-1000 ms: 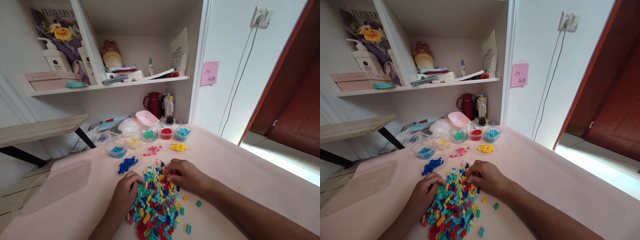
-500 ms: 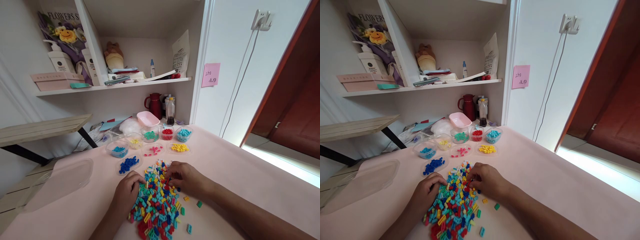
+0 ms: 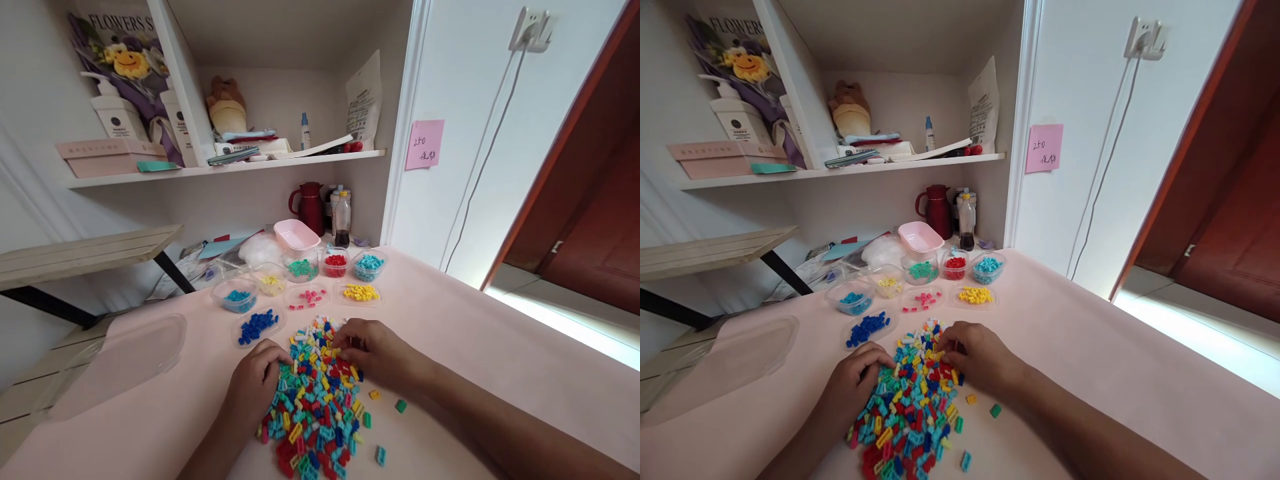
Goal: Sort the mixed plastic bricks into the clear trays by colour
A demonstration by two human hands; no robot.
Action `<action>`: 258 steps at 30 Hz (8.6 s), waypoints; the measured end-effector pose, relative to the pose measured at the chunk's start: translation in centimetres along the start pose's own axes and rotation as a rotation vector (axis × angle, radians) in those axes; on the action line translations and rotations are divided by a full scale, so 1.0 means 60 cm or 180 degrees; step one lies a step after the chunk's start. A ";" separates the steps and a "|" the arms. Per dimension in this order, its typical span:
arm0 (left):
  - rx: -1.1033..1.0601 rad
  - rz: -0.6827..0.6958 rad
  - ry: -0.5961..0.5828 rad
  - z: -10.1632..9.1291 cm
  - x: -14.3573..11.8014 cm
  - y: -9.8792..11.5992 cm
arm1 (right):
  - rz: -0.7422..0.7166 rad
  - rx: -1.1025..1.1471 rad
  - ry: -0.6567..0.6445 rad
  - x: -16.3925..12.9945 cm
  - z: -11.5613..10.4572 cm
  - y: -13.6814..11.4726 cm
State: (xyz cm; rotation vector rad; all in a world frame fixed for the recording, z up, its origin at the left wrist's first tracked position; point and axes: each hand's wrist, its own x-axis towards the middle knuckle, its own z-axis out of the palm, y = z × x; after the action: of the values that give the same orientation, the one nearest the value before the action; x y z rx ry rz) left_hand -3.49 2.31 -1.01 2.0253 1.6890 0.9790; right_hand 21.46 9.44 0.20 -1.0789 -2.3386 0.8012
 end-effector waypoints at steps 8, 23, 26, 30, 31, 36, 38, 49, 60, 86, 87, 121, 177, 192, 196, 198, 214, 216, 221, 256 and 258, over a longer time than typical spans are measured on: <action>0.0018 0.0030 0.0045 0.002 0.001 -0.002 | -0.0138 -0.0466 -0.0096 -0.002 -0.016 -0.007; 0.0066 0.0041 0.0078 -0.001 -0.002 0.006 | -0.0238 -0.0393 -0.0146 -0.007 -0.035 -0.006; 0.0101 0.0031 0.0044 -0.001 -0.001 0.004 | -0.0321 -0.0211 -0.0367 -0.012 -0.041 -0.015; 0.0138 0.0034 0.0045 0.001 -0.001 0.001 | -0.0486 -0.0256 -0.0633 -0.014 -0.040 -0.016; 0.0144 0.0042 0.0055 0.001 -0.001 0.000 | -0.0487 -0.0313 -0.0624 -0.013 -0.040 -0.013; 0.0181 0.0078 0.0065 -0.001 -0.001 0.003 | -0.0303 -0.0634 -0.0453 -0.007 -0.042 0.009; 0.0213 0.0086 0.0066 -0.002 -0.001 0.003 | -0.0239 -0.0657 -0.0401 -0.007 -0.043 0.012; 0.0214 0.0080 0.0065 0.000 0.000 0.002 | -0.0578 -0.0287 -0.0644 -0.014 -0.047 -0.010; 0.0243 0.0115 0.0099 0.001 0.001 0.002 | -0.0366 -0.0660 -0.0451 -0.010 -0.044 0.008; 0.0276 0.0067 0.0001 0.001 -0.002 -0.002 | -0.0503 -0.0308 -0.0448 -0.008 -0.022 0.015; 0.0283 0.0064 -0.0001 0.001 -0.001 -0.001 | -0.0523 -0.0309 -0.0404 -0.008 -0.020 0.017; 0.0284 0.0067 -0.0004 0.002 -0.001 -0.005 | -0.0552 -0.0199 -0.0464 -0.007 -0.033 0.016; -0.0180 -0.0146 0.0146 -0.003 0.001 0.007 | -0.0401 -0.0580 -0.0585 0.006 -0.035 -0.013; -0.0012 -0.0029 0.0099 -0.002 0.002 -0.001 | -0.0457 -0.0664 -0.0544 0.013 -0.025 0.007; 0.0011 -0.0007 0.0090 -0.003 0.002 0.001 | -0.0450 -0.0671 -0.0546 0.012 -0.026 0.003; 0.0009 0.0000 0.0058 -0.003 0.002 0.001 | -0.0465 -0.0694 -0.0533 0.012 -0.026 0.001; 0.0157 -0.0003 0.0014 -0.002 0.002 -0.005 | -0.0497 -0.0760 -0.0568 0.011 -0.028 0.000; 0.0173 0.0008 0.0021 -0.002 0.003 -0.003 | -0.0476 -0.0782 -0.0550 0.011 -0.027 -0.001; 0.0191 0.0012 0.0008 -0.004 0.001 -0.001 | -0.0427 -0.0850 -0.0500 0.011 -0.024 -0.005; -0.0328 -0.0065 0.0190 0.001 -0.001 0.000 | 0.0758 0.0813 0.1813 0.241 -0.147 0.058; -0.0413 -0.0102 0.0247 0.000 -0.002 0.002 | 0.0742 0.0825 0.1862 0.241 -0.140 0.050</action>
State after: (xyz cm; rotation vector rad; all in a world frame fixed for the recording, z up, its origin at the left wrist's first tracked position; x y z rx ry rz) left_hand -3.40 2.18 -0.95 1.8947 1.6454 1.1390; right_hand 19.43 25.08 6.52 -1.2752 -1.6015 0.7212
